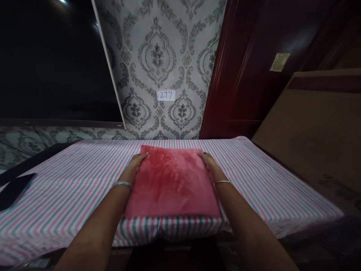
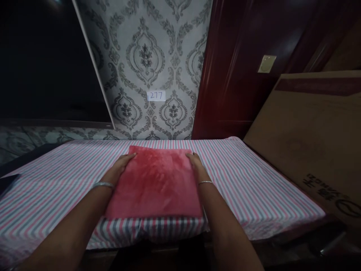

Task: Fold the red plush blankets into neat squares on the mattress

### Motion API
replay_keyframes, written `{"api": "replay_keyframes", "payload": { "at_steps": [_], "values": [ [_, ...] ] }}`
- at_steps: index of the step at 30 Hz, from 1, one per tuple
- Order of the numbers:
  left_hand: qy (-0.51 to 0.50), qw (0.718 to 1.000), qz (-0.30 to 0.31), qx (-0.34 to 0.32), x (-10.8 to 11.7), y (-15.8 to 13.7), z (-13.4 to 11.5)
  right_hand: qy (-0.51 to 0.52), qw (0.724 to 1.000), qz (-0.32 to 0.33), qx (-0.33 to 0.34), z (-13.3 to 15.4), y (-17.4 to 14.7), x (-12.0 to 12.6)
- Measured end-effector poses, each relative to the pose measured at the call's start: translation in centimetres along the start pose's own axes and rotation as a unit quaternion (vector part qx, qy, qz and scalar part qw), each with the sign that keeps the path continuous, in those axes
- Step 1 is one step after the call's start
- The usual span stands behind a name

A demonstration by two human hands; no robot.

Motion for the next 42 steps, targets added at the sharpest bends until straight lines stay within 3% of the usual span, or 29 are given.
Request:
{"api": "replay_keyframes", "payload": {
  "at_steps": [5,9,11,15,18,21,24,29,33,39,42],
  "values": [
    [-0.066,0.985,0.129,0.087,-1.1,-1.2,0.6,0.084,0.988,0.127,-0.025,0.9,-2.1,-1.0],
    [-0.068,0.992,0.101,0.018,0.1,-1.4,-2.1,0.154,0.969,0.189,-0.027,2.5,-2.8,-1.5],
    [-0.069,0.994,0.080,-0.023,0.7,-1.5,-4.4,0.188,0.962,0.197,0.005,4.2,-2.3,-0.9],
    [-0.080,0.981,0.002,-0.177,2.8,-2.8,-11.8,0.194,0.956,0.105,0.195,10.6,-1.0,3.6],
    [-0.055,0.947,-0.037,-0.315,3.8,-4.6,-17.9,0.137,0.920,0.037,0.366,16.1,-1.6,6.7],
    [0.006,0.923,-0.037,-0.383,3.7,-5.9,-20.7,0.074,0.888,-0.005,0.453,18.6,-3.2,7.7],
    [0.063,0.921,-0.031,-0.383,3.5,-6.8,-19.1,0.047,0.887,-0.038,0.457,17.1,-5.2,7.3],
    [0.170,0.928,-0.029,-0.329,3.7,-8.9,-10.9,-0.019,0.930,0.013,0.367,9.6,-7.9,4.4],
    [0.247,0.925,-0.032,-0.286,4.0,-11.1,-5.1,-0.032,0.943,0.061,0.326,4.2,-10.2,3.0],
    [0.360,0.889,0.004,-0.283,3.8,-13.2,0.9,-0.041,0.962,0.106,0.249,-2.6,-12.8,1.7],
    [0.412,0.868,0.017,-0.278,4.4,-14.2,2.7,-0.047,0.966,0.127,0.218,-5.0,-13.5,2.1]
  ]
}}
Point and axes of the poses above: each hand's wrist, its own y-axis towards the middle knuckle, its own x-axis out of the back of the hand, z = x × y, the point moved 9 cm from there along y, towards the middle knuckle, and after that the axes turned 12 degrees about z, right-handed, at the moved point
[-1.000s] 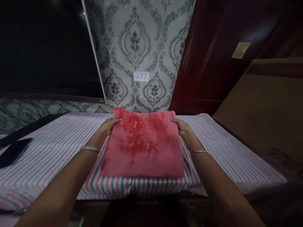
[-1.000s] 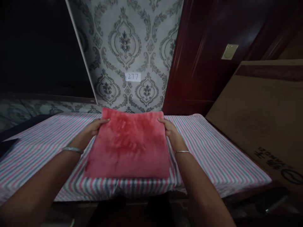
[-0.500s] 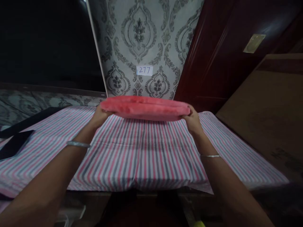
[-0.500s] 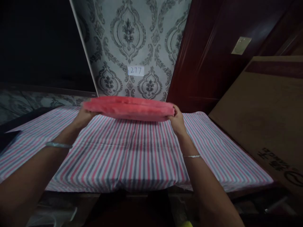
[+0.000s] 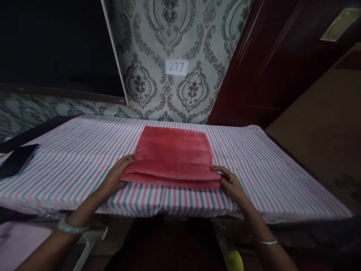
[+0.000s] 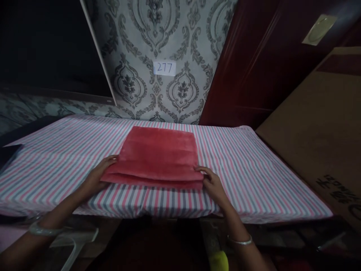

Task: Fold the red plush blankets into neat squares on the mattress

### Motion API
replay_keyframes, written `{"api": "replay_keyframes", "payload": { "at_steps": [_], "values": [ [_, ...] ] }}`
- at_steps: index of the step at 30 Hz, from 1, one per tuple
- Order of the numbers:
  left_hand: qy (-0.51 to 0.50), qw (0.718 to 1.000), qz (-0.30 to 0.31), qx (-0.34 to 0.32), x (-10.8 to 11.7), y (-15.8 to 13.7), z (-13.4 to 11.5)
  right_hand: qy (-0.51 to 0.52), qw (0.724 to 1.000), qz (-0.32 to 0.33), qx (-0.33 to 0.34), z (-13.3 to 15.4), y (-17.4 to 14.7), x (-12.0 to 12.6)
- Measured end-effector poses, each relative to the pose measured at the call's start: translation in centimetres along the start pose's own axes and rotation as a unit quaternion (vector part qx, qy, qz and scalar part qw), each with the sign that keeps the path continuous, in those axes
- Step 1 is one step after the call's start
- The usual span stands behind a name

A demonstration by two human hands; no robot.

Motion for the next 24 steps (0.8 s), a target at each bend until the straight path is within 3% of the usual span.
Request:
{"api": "replay_keyframes", "payload": {
  "at_steps": [4,7,10,12,17,24],
  "values": [
    [0.065,0.996,-0.047,0.044,2.7,-0.4,-0.4,-0.039,0.997,-0.062,0.013,0.8,0.1,2.3],
    [0.119,0.990,-0.066,0.026,3.9,1.9,-4.0,-0.089,0.992,-0.084,0.042,3.5,2.7,2.0],
    [0.185,0.982,-0.008,-0.019,1.5,5.1,-8.1,-0.209,0.974,-0.025,0.077,6.3,6.2,-1.7],
    [0.233,0.971,0.038,-0.028,-1.2,6.2,-9.1,-0.308,0.948,0.022,0.073,6.8,7.7,-4.8],
    [0.294,0.952,0.085,0.009,-6.3,5.2,-6.4,-0.464,0.882,0.075,-0.016,3.6,7.5,-8.6],
    [0.304,0.951,0.059,-0.010,-7.3,3.8,-5.2,-0.487,0.872,0.052,-0.001,2.2,6.4,-8.9]
  ]
}}
Point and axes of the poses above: each hand's wrist, its own y-axis towards the middle knuckle, its own x-axis out of the back of the hand, z = x × y, the point moved 9 cm from there along y, towards the middle knuckle, and after that the axes turned 12 degrees about z, right-handed, at the moved point
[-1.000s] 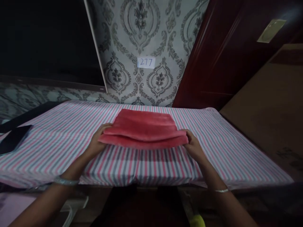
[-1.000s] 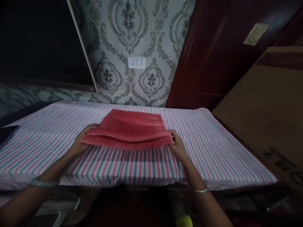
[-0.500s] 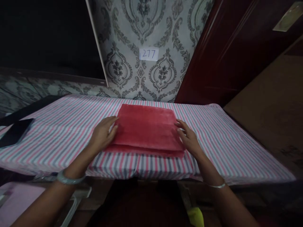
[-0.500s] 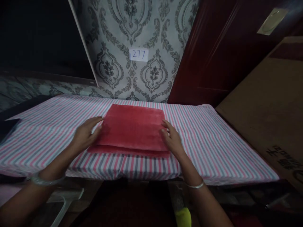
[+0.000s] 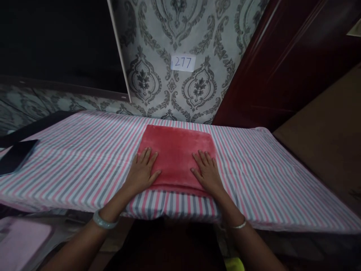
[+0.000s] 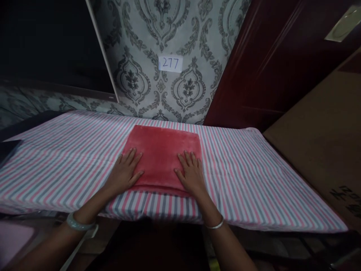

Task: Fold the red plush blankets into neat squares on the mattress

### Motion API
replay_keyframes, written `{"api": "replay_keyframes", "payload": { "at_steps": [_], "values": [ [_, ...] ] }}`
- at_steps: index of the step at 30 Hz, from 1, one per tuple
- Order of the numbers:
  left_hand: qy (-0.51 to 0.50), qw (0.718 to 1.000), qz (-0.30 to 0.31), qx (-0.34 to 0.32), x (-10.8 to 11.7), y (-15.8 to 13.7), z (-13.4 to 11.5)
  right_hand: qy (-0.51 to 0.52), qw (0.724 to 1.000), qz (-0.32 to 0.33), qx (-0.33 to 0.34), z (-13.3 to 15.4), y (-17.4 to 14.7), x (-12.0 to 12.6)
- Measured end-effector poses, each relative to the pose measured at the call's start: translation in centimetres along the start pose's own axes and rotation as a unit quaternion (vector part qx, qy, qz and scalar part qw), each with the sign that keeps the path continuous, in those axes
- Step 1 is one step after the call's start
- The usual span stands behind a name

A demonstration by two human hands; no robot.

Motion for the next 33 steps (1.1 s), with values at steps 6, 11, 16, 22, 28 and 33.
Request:
{"api": "replay_keyframes", "payload": {
  "at_steps": [6,11,16,22,28,33],
  "values": [
    [-0.007,1.000,-0.026,-0.009,-0.2,0.0,0.1,-0.006,1.000,-0.021,0.008,0.0,0.0,-0.2],
    [0.003,1.000,-0.014,-0.006,0.0,-0.1,0.0,-0.014,1.000,-0.003,0.001,0.1,0.2,-0.3],
    [0.001,1.000,-0.011,0.001,0.3,-0.3,0.0,-0.029,0.999,0.019,-0.008,0.2,0.3,-0.2],
    [-0.002,0.999,-0.049,-0.016,0.3,-2.4,0.2,-0.013,1.000,0.024,0.010,0.3,-1.4,-0.7],
    [-0.006,0.997,-0.056,-0.052,0.1,-4.8,0.5,0.031,0.998,0.043,0.046,0.1,-3.9,-0.6],
    [-0.034,0.997,-0.052,-0.053,0.0,-5.6,0.8,0.072,0.993,0.027,0.091,1.8,-1.6,2.8]
  ]
}}
Point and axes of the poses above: each hand's wrist, its own y-axis towards the middle knuckle, its own x-axis out of the back of the hand, z = x × y, the point moved 9 cm from there along y, towards the middle knuckle, and after that the axes turned 12 degrees about z, right-handed, at the moved point
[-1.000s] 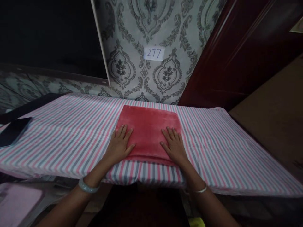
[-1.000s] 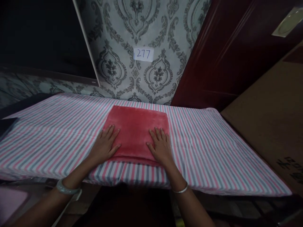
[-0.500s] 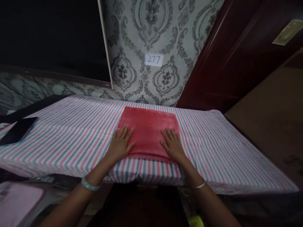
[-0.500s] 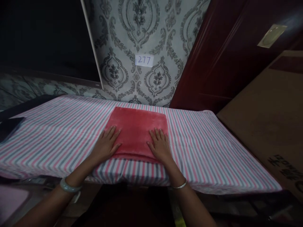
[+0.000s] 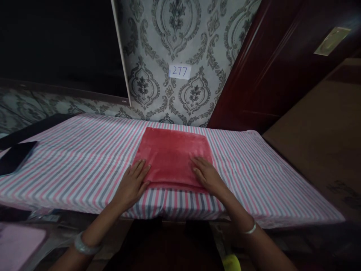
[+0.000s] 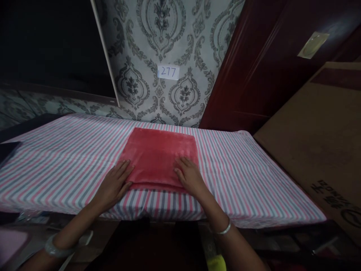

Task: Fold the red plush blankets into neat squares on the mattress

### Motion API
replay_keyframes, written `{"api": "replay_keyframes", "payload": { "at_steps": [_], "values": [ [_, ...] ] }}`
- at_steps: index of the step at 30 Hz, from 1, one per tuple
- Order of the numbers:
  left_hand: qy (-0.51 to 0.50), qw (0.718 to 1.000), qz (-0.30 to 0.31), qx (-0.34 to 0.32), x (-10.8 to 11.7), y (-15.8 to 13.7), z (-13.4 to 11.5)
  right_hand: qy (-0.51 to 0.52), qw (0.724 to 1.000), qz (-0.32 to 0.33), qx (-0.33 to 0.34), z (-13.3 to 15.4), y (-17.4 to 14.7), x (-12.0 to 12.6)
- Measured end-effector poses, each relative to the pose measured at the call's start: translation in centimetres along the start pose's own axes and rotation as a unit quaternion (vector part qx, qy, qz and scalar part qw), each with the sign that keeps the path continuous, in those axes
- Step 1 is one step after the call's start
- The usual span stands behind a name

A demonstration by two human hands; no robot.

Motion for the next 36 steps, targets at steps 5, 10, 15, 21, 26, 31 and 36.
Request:
{"api": "replay_keyframes", "payload": {
  "at_steps": [5,10,15,21,26,31,36],
  "values": [
    [-0.020,1.000,-0.017,0.003,0.2,-0.8,-0.3,-0.026,0.998,0.018,0.051,3.3,6.7,1.3],
    [-0.022,1.000,0.001,0.010,0.4,-2.1,0.0,-0.044,0.991,0.105,0.068,4.6,10.6,-0.9],
    [-0.062,0.998,-0.017,0.018,3.4,-1.9,1.2,-0.029,0.979,0.156,0.125,6.5,7.4,-3.1],
    [-0.192,0.981,-0.020,-0.027,7.6,6.3,1.0,0.010,0.965,0.160,0.209,8.6,4.8,-2.3],
    [-0.228,0.964,0.082,-0.108,5.8,16.4,-0.7,0.010,0.974,0.125,0.190,8.2,7.4,-1.2],
    [-0.132,0.965,0.196,-0.114,0.7,21.8,-1.3,-0.013,0.968,0.165,0.191,8.8,6.9,-3.8],
    [-0.087,0.969,0.218,-0.076,-3.1,21.8,-0.2,-0.014,0.970,0.157,0.185,8.6,6.4,-4.4]
  ]
}}
Point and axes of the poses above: each hand's wrist, its own y-axis towards the middle knuckle, its own x-axis out of the back of the hand, z = x × y, the point moved 9 cm from there along y, towards the middle knuckle, and after that the axes turned 12 degrees about z, right-handed, at the moved point
